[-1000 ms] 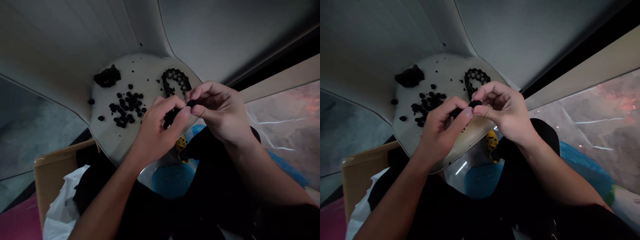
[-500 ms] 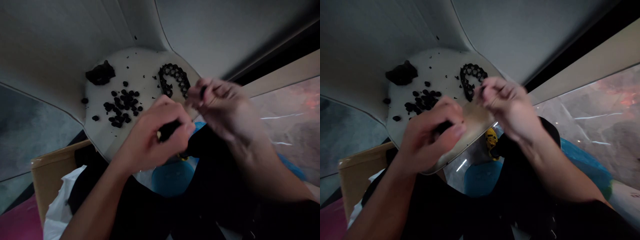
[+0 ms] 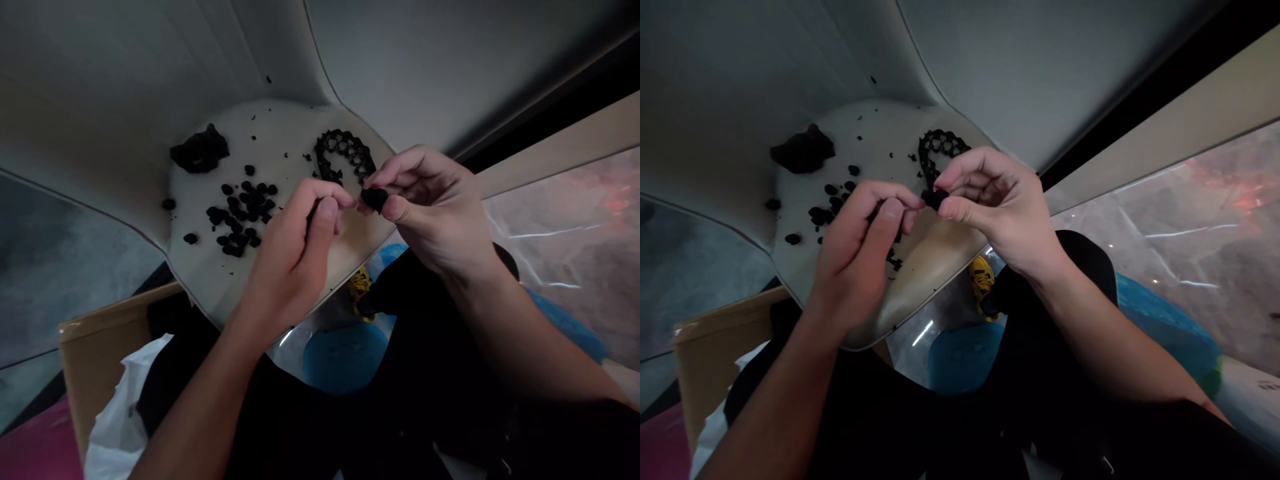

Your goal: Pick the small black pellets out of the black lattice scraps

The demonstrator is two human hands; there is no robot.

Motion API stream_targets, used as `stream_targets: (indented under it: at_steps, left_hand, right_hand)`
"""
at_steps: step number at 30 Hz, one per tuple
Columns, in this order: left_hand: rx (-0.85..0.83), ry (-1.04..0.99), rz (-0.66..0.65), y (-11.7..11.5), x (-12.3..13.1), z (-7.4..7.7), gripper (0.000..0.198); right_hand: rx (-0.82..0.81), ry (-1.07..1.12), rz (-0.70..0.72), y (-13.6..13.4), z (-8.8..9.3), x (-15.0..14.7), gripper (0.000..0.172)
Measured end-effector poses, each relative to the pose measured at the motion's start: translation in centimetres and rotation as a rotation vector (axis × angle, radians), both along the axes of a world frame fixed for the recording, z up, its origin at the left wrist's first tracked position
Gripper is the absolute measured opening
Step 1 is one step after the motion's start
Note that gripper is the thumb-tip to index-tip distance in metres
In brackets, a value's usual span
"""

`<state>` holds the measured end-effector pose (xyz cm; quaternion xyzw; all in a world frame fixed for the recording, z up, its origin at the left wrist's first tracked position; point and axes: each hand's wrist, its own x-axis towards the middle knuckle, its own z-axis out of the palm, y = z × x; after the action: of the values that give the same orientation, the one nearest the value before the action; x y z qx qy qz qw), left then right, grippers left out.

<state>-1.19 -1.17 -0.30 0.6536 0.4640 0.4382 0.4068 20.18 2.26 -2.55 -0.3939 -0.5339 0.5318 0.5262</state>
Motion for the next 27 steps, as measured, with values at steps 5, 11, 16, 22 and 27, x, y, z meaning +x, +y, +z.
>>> stream_targets:
  at_steps: [5,11,16,22,27]
  left_hand:
    - [0.027,0.051,0.017,-0.2,0.2,0.2,0.013]
    - [-0.010,0.103,0.108,0.2,0.5,0.7,0.006]
    - [0.053,0.158,0.130,0.1,0.3,0.6,0.004]
    - [0.113,0.291,0.138,0.0,-0.2,0.4,0.011]
    - [0.193,0.354,0.195,0.0,-0.2,0.5,0.008]
  right_hand:
    - [0.055,-0.060,0.006,0.3,0.8,-0.2,0.046]
    - [0.137,-0.070,0.002,-0.1,1.1,-0.4,0.039]
    - [0.130,-0.077,0.015,-0.3,1.2,-0.1,0.024]
    - [0.154,-0.177,-0.012,-0.7,1.3,-0.2,0.029]
    - [0.201,-0.210,0.020,-0.7,1.1,-0.1,0.026]
